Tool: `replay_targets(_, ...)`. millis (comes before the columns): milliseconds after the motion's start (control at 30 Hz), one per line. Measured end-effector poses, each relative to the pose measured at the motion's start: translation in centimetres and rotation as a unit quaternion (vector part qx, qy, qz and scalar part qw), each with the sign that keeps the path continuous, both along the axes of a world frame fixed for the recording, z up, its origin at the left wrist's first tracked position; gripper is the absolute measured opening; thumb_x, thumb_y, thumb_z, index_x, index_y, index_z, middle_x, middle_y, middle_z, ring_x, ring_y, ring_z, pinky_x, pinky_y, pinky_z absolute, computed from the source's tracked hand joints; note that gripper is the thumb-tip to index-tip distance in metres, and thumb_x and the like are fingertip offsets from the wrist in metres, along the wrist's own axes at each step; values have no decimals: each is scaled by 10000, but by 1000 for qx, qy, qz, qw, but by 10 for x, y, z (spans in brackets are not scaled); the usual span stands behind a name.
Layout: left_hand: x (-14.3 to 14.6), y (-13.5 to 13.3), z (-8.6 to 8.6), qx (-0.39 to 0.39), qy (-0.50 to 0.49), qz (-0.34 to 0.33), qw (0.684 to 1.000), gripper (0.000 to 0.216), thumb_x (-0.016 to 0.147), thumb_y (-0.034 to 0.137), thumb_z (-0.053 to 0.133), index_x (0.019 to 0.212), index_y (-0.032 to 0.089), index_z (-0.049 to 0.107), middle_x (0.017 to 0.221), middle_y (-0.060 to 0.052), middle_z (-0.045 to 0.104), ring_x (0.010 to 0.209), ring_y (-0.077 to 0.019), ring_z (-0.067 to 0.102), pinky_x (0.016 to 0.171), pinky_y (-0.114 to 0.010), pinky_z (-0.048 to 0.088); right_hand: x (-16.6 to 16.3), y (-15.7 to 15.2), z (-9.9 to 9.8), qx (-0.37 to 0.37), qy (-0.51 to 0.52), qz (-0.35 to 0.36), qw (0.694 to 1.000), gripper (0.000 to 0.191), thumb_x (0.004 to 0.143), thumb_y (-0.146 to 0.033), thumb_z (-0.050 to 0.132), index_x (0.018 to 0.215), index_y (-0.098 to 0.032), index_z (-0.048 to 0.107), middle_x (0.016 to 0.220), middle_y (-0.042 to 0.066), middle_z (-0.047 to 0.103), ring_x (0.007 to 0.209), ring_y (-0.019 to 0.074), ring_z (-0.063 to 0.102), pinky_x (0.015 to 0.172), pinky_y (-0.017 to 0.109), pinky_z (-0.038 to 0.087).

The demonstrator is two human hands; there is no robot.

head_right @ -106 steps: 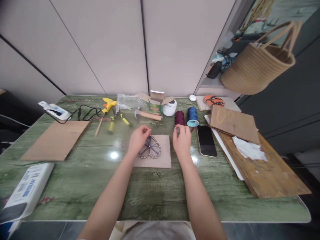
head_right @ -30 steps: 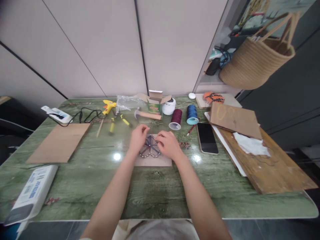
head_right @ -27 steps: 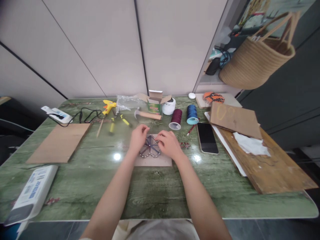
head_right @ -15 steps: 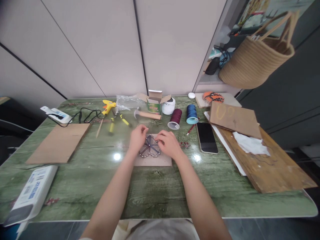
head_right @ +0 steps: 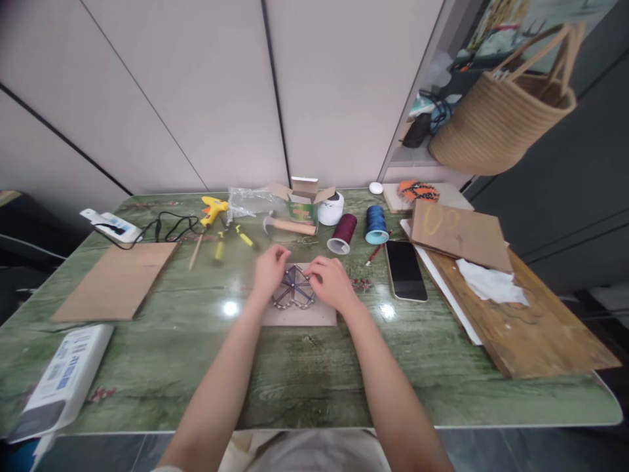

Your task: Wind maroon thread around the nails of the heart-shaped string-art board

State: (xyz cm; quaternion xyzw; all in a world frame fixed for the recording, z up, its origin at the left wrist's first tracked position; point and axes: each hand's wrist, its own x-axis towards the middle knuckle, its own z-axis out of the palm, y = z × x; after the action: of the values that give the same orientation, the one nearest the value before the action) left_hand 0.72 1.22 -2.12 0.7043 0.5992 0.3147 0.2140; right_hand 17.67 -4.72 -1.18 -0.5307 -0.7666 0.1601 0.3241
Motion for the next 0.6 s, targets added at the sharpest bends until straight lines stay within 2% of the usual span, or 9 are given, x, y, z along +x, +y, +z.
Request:
replay_targets(233, 0, 0, 0, -8, -10, 1, 1000, 120, 848, 265, 501, 813, 200, 596, 812, -16, 670, 763, -155, 600, 690, -239, 395, -1, 3, -2, -80, 79, -38, 993, 285, 730, -98, 480, 782, -232, 726, 827, -7, 718, 793, 153, 635, 796, 296, 442)
replay_targets(600, 1, -1, 2, -14, -14, 2, 1000, 129, 852, 267, 492, 822, 198, 598, 821, -20, 675, 757, -158, 603, 697, -250, 406, -11, -1, 1, -98, 128, -78, 984, 134, 742, -211, 560, 764, -215, 692, 753, -3, 714, 692, 158, 649, 694, 281, 478)
